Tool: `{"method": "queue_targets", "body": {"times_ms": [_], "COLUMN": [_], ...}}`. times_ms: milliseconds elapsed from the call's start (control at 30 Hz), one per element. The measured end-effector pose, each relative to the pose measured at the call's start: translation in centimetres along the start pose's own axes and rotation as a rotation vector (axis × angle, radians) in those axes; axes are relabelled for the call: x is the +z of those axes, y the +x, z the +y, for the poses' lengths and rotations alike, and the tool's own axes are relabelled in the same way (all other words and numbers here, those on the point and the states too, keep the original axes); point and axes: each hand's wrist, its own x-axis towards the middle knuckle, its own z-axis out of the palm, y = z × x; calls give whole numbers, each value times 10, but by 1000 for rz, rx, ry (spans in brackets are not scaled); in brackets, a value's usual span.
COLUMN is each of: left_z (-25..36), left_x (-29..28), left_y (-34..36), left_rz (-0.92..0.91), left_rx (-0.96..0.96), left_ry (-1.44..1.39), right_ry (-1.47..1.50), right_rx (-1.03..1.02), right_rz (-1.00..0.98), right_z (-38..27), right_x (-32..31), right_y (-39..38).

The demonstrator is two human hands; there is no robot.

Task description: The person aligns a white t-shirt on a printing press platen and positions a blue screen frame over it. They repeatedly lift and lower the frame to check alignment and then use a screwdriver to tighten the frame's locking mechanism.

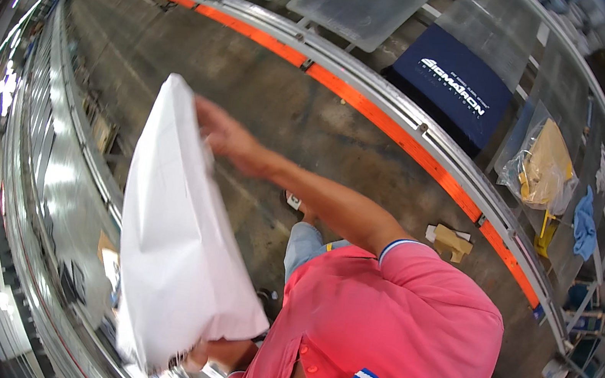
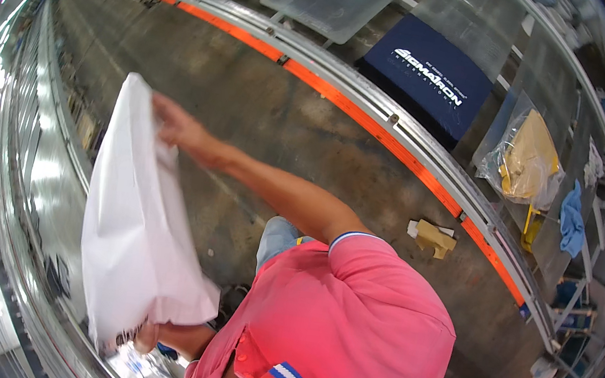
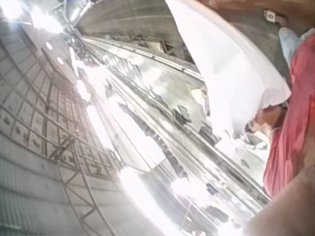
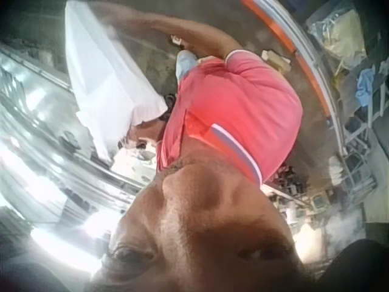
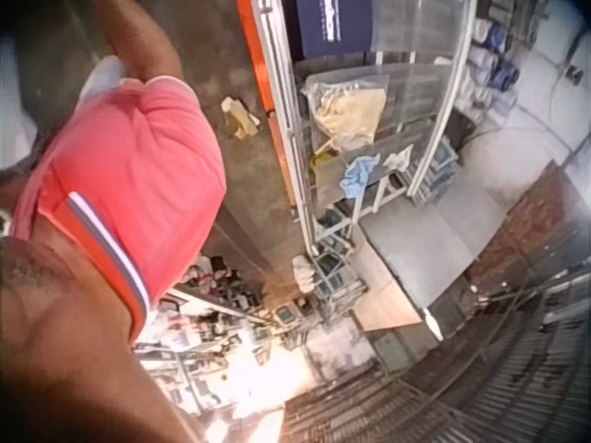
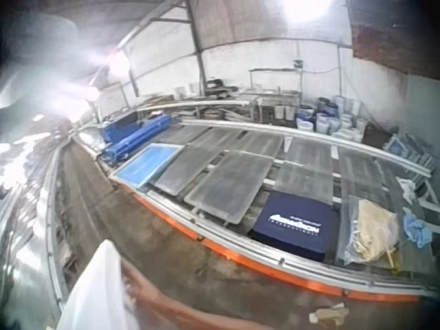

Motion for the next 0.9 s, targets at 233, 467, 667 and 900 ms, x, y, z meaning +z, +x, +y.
{"method": "queue_targets", "body": {"times_ms": [233, 467, 667, 900], "left_z": [-31, 9, 37, 69], "left_x": [197, 395, 555, 757], "left_y": [92, 178, 194, 126], "left_rz": [-393, -694, -884, -1155], "left_rx": [-221, -272, -312, -404], "left_ry": [-178, -267, -275, -211], "right_ry": [-382, -426, -272, 141], "right_rx": [67, 357, 179, 25], "right_rz": [297, 511, 405, 481], "right_z": [-83, -140, -202, -173], "right_x": [-130, -229, -297, -424], "right_y": [88, 136, 180, 209]}}
